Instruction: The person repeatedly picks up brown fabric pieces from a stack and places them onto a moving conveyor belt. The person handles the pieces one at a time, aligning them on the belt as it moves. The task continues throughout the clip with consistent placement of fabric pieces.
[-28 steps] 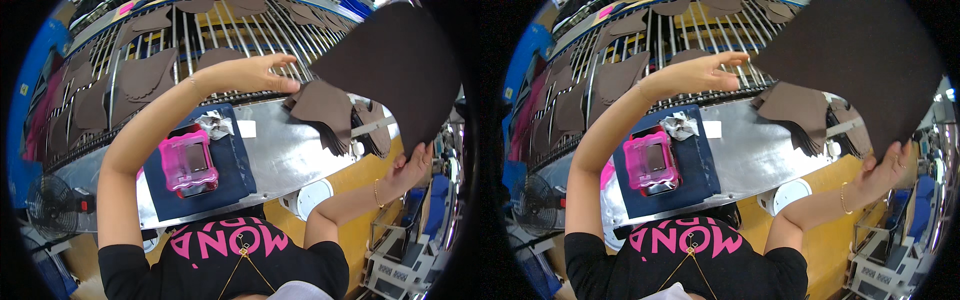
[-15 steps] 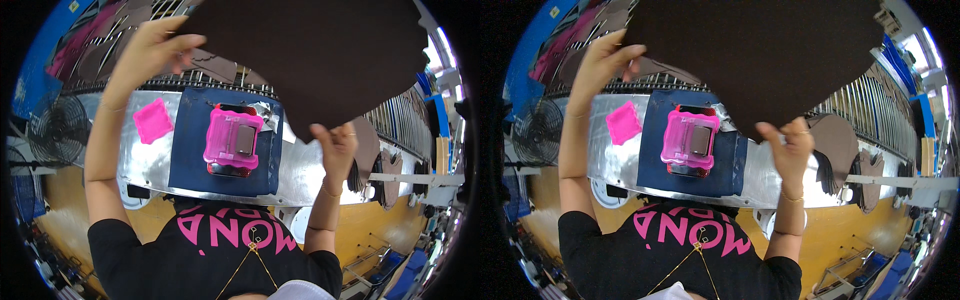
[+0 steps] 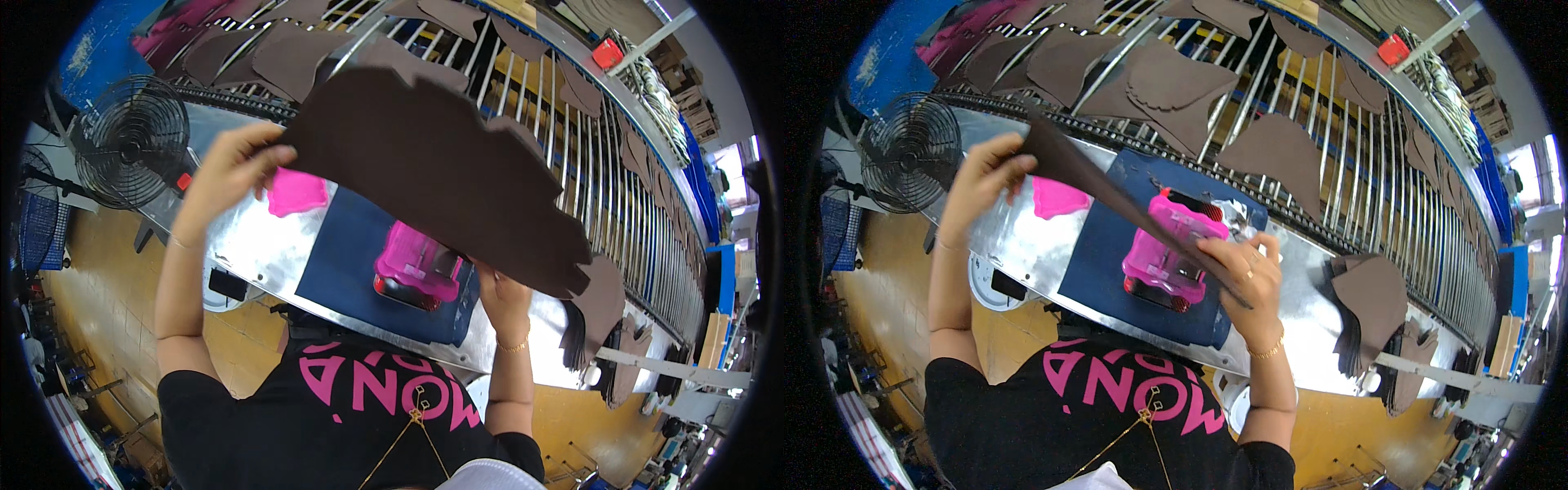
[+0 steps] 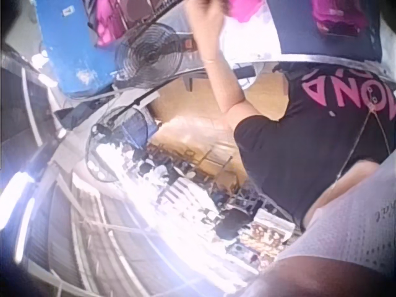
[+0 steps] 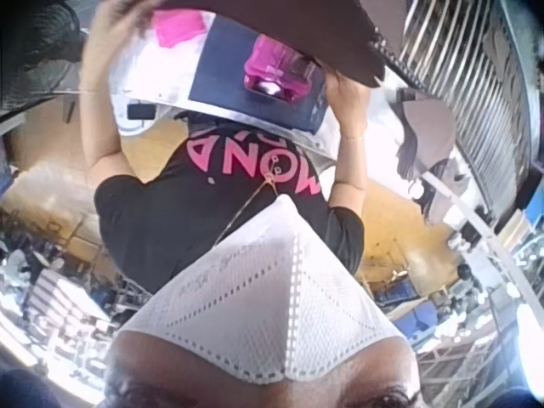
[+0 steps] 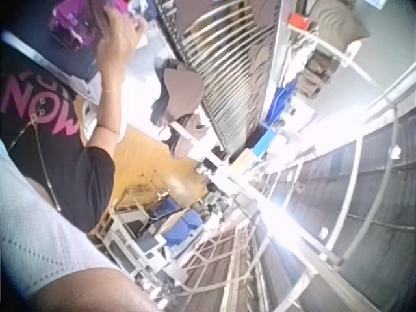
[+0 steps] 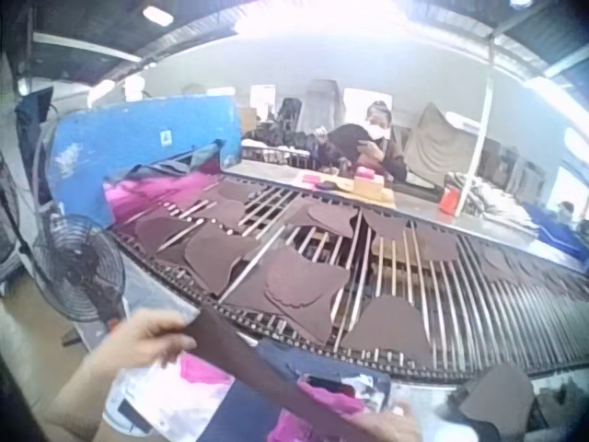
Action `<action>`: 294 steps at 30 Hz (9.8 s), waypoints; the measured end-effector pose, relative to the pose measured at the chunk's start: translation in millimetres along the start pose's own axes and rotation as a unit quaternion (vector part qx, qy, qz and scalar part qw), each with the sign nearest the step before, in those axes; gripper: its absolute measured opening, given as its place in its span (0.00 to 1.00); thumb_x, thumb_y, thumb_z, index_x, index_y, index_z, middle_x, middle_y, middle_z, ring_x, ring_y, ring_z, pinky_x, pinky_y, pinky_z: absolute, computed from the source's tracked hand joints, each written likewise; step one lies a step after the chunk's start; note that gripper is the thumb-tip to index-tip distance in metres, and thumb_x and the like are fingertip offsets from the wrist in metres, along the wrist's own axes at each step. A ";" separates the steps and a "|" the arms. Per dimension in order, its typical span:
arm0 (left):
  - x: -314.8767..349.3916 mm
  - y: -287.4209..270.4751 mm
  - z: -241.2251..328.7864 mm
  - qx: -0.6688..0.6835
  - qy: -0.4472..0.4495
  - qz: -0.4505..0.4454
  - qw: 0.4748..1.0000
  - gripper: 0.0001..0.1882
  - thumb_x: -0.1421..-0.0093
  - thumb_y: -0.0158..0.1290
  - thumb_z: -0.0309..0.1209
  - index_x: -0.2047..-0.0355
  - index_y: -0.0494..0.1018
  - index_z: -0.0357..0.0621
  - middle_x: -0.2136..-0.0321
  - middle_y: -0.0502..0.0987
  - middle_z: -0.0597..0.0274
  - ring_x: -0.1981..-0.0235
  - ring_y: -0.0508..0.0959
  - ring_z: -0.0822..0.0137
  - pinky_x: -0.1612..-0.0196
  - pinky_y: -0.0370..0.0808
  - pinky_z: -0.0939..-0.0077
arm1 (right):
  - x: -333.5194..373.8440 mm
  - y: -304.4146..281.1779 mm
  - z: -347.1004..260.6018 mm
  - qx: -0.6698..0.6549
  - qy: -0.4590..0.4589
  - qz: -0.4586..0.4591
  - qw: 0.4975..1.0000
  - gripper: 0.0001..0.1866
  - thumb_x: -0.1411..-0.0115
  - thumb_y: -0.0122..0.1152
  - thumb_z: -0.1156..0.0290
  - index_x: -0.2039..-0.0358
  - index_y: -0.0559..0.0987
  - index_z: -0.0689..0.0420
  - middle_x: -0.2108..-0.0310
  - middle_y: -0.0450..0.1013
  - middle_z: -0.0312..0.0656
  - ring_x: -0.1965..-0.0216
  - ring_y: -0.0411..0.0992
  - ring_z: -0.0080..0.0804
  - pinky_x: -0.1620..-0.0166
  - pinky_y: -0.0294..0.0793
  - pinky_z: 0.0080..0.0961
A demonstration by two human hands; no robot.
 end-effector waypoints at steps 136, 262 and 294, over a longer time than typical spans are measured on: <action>-5.7 -13.1 -0.9 0.089 0.072 0.111 0.987 0.08 0.41 0.55 0.27 0.64 0.75 0.34 0.78 0.75 0.65 0.79 0.75 0.77 0.77 0.71 0.86 | -12.4 18.5 2.5 -0.082 0.105 0.036 0.990 0.06 0.55 0.69 0.79 0.74 0.80 0.61 0.78 0.76 0.44 0.76 0.74 0.34 0.68 0.70 0.22; -17.6 172.2 54.5 -0.185 0.342 -0.166 0.906 0.04 0.54 0.60 0.28 0.76 0.78 0.46 0.75 0.67 0.63 0.71 0.69 0.61 0.73 0.68 0.66 | 123.9 -123.2 37.2 0.029 0.265 0.032 0.963 0.04 0.45 0.58 0.83 0.68 0.78 0.64 0.72 0.75 0.39 0.70 0.71 0.23 0.68 0.69 0.19; -116.8 16.7 99.4 -0.307 0.400 0.167 0.847 0.24 0.46 0.58 0.31 0.48 0.67 0.54 0.49 0.61 0.54 0.57 0.70 0.58 0.51 0.68 0.66 | -108.1 151.2 273.3 -0.511 0.514 0.038 0.688 0.09 0.38 0.51 0.77 0.58 0.64 0.57 0.69 0.69 0.41 0.75 0.72 0.29 0.75 0.77 0.22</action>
Point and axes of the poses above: each hand's wrist, its own x-axis away from the middle knuckle, its own y-axis out of the palm, z = x × y, the point moved 5 cm from there along -x, towards the middle knuckle
